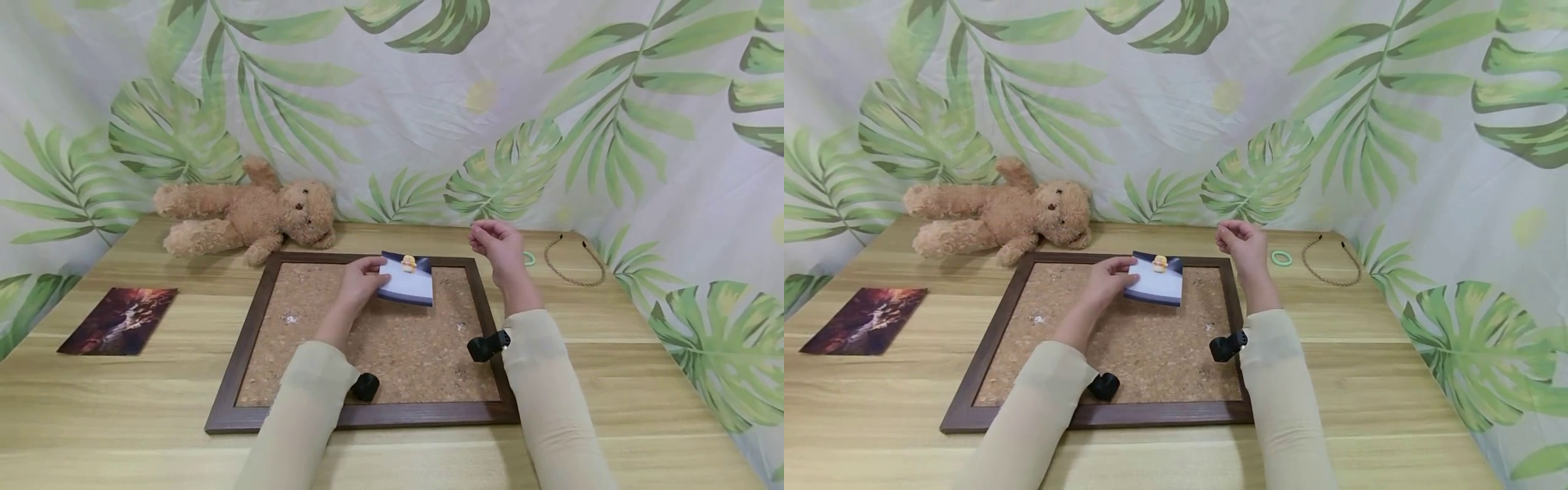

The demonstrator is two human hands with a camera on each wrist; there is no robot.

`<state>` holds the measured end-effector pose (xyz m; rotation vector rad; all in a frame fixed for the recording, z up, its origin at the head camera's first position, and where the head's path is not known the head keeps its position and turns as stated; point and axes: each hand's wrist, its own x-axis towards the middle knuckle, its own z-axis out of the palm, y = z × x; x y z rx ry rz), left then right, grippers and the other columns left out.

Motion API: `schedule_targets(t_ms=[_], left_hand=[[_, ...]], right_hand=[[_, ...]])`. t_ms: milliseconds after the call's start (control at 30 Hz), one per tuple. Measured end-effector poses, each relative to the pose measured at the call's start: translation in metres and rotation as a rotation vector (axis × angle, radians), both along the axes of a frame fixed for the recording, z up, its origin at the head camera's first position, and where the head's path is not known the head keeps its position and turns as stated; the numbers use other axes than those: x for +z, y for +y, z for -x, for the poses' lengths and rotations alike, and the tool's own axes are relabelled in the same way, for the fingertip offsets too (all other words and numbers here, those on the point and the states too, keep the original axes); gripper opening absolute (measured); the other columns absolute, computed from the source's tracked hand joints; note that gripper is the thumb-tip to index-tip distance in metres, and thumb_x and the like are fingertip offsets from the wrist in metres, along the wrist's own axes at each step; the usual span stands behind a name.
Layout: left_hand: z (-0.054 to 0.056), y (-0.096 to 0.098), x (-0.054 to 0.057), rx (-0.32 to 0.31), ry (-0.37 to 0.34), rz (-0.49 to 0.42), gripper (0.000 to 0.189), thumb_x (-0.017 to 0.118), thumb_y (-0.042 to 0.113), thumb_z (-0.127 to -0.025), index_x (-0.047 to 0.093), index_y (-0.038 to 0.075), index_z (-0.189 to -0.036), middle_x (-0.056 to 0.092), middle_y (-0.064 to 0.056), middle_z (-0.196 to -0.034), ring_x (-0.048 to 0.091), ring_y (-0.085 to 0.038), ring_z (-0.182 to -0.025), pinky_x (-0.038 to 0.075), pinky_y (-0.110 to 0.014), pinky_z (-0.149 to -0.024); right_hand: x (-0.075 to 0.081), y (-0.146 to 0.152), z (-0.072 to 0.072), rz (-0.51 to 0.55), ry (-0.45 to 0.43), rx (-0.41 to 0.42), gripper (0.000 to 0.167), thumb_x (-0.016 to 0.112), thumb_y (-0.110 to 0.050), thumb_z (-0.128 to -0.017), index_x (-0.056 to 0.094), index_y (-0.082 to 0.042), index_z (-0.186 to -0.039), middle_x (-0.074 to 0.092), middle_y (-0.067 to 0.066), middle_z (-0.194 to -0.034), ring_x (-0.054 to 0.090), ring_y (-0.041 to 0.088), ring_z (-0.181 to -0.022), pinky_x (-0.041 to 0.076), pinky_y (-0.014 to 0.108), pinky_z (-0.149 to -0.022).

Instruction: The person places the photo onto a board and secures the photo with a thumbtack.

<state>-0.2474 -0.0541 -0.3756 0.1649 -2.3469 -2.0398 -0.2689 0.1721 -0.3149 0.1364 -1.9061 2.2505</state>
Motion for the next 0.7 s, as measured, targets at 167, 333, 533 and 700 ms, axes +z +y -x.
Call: schedule_targets(t_ms=[167, 333, 533, 700], left_hand=[[0.0, 0.01, -0.006, -0.008, -0.029, 0.063, 0.032, 0.064, -0.001, -0.073, 0.061, 0.001, -0.105, 0.053, -0.011, -0.093, 0.048, -0.018, -0.084, 0.04, -0.026, -0.071], [0.001, 0.013, -0.011, -0.014, -0.046, 0.236, 0.03, 0.066, 0.006, -0.074, 0.062, 0.004, -0.104, 0.054, -0.009, -0.092, 0.048, -0.019, -0.086, 0.04, -0.03, -0.073], [0.001, 0.014, -0.015, -0.029, 0.015, 0.389, 0.031, 0.066, 0.008, -0.074, 0.062, 0.004, -0.105, 0.054, -0.008, -0.087, 0.048, -0.018, -0.08, 0.041, -0.031, -0.069], [0.001, 0.014, -0.018, -0.045, 0.065, 0.512, 0.032, 0.065, 0.009, -0.075, 0.061, 0.002, -0.106, 0.053, -0.007, -0.079, 0.047, -0.018, -0.072, 0.039, -0.03, -0.062]], right_hand=[[-0.004, -0.002, 0.001, 0.005, -0.059, 0.038, 0.008, 0.055, 0.006, -0.081, 0.06, 0.003, -0.086, 0.059, 0.004, -0.071, 0.056, 0.011, -0.061, 0.046, 0.02, -0.059], [-0.011, -0.005, 0.006, -0.061, -0.071, 0.036, 0.013, 0.054, 0.006, -0.081, 0.058, 0.008, -0.094, 0.058, 0.004, -0.075, 0.056, 0.01, -0.064, 0.046, 0.02, -0.061], [-0.021, -0.012, 0.013, -0.114, -0.094, 0.021, 0.021, 0.053, 0.006, -0.082, 0.052, 0.018, -0.1, 0.058, 0.001, -0.068, 0.055, 0.008, -0.059, 0.045, 0.019, -0.057], [-0.026, -0.022, 0.013, -0.23, -0.139, 0.035, 0.026, 0.053, 0.001, -0.083, 0.052, 0.017, -0.104, 0.058, 0.002, -0.071, 0.055, 0.008, -0.061, 0.046, 0.022, -0.061]])
